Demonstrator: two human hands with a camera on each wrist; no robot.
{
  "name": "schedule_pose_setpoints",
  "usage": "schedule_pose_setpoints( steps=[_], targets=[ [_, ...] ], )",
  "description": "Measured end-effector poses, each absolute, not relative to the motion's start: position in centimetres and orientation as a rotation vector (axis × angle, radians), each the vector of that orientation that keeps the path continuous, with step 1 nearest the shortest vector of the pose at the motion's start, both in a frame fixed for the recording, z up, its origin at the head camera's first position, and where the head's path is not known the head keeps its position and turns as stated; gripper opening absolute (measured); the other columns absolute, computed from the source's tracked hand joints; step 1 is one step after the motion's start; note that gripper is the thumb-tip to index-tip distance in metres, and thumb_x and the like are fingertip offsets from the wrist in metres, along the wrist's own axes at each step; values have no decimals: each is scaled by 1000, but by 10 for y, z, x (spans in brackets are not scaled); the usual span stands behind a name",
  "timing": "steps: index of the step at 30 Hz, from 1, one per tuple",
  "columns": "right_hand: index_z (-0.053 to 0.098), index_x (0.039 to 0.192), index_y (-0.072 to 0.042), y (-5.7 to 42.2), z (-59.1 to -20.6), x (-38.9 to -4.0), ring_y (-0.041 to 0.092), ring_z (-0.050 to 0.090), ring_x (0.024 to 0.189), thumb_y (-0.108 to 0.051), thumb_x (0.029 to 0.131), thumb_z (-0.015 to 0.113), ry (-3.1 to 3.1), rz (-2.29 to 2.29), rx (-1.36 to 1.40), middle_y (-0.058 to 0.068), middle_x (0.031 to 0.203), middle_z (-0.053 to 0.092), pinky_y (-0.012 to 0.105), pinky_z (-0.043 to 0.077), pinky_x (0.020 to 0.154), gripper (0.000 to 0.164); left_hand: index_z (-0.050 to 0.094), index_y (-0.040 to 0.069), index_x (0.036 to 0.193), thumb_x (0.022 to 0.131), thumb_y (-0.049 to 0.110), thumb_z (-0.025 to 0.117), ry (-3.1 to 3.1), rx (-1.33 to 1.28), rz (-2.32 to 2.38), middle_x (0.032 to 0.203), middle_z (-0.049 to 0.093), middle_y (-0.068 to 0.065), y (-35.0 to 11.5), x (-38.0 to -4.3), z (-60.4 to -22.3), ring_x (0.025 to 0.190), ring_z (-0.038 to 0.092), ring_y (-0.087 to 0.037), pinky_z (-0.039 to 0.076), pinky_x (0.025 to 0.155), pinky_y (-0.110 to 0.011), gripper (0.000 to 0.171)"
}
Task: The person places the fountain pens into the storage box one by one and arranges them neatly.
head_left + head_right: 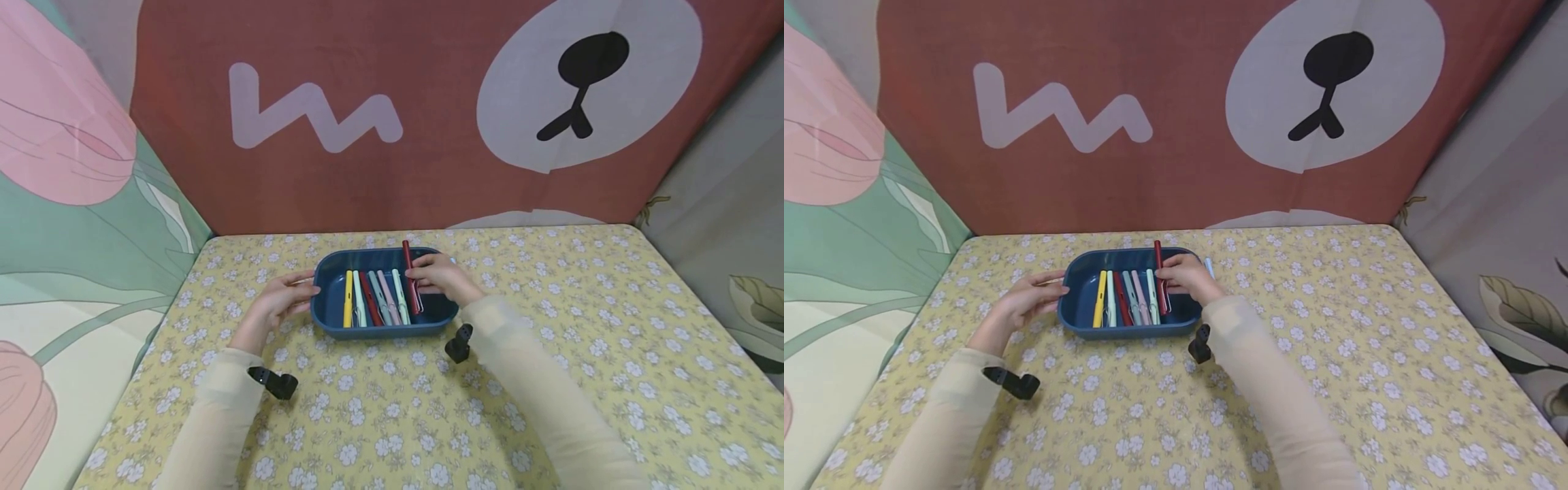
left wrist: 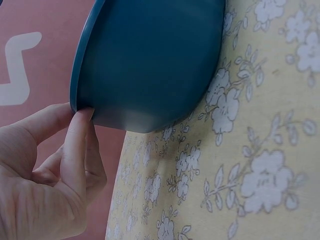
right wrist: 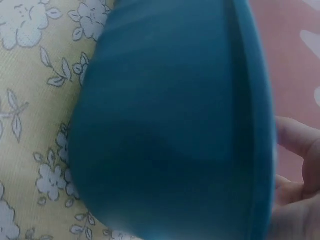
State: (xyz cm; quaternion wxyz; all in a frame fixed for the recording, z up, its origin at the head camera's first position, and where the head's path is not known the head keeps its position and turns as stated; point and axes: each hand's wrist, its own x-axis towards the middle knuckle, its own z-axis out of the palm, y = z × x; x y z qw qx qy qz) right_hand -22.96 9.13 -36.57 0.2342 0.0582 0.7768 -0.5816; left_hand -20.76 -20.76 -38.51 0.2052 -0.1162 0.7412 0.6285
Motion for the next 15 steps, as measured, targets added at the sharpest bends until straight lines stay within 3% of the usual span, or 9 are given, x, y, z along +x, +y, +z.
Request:
schedule_pose_setpoints(
  steps=[6, 15],
  targets=[
    [44, 133, 2, 86, -368, -231, 19, 57, 97, -16, 95, 58, 2152, -1565, 198, 11, 116, 55, 39, 53, 100, 44, 35, 14, 149, 94, 12, 61, 2058, -312, 1761, 148, 42, -20, -208, -208, -385, 75, 68, 2, 59, 69, -15, 61],
    [48, 125, 1, 83, -371, -228, 19, 59, 95, -16, 95, 58, 2173, -1521, 207, 8, 107, 56, 38, 55, 96, 35, 35, 13, 149, 93, 12, 61, 2061, -308, 1759, 147, 42, -20, -208, -207, -384, 76, 67, 3, 59, 70, -15, 62]
  ],
)
